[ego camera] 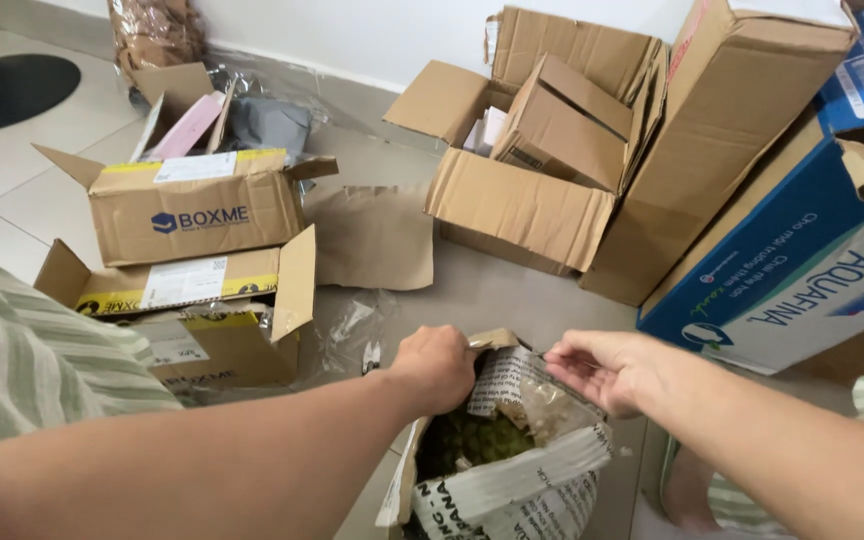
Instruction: The person places a small container on a counter, then sits on the floor and opens a padded shipping bag to reveal a durian fruit. They remove the fruit and set it aside, then begin to fold the empty packaging.
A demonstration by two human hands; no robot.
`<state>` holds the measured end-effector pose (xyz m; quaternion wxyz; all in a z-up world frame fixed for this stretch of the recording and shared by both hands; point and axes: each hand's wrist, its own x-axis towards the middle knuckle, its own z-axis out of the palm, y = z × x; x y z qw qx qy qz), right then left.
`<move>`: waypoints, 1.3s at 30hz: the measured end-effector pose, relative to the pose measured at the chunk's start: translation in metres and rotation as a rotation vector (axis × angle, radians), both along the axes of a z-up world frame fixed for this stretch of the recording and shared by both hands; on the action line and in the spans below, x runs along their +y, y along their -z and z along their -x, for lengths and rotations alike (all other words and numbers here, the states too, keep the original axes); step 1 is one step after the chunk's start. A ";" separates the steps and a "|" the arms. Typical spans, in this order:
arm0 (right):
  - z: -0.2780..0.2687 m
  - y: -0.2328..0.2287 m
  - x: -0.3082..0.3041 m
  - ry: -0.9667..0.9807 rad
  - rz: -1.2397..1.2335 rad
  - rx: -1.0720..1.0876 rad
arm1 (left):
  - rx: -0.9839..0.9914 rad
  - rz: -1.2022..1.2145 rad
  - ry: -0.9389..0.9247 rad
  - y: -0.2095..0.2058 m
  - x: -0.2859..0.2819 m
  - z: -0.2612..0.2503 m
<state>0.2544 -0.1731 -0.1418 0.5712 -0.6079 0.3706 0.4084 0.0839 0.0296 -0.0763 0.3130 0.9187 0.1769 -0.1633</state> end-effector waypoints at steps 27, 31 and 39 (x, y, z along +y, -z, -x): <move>-0.016 -0.108 0.013 -0.172 -0.164 -0.528 | -0.375 -0.159 0.218 -0.037 0.007 -0.034; 0.013 -0.148 0.019 -0.366 -0.117 -0.558 | -0.496 -0.163 0.162 -0.056 0.012 -0.017; 0.057 -0.165 0.040 -0.554 -0.030 -0.582 | -0.614 -0.125 0.102 -0.062 0.000 0.016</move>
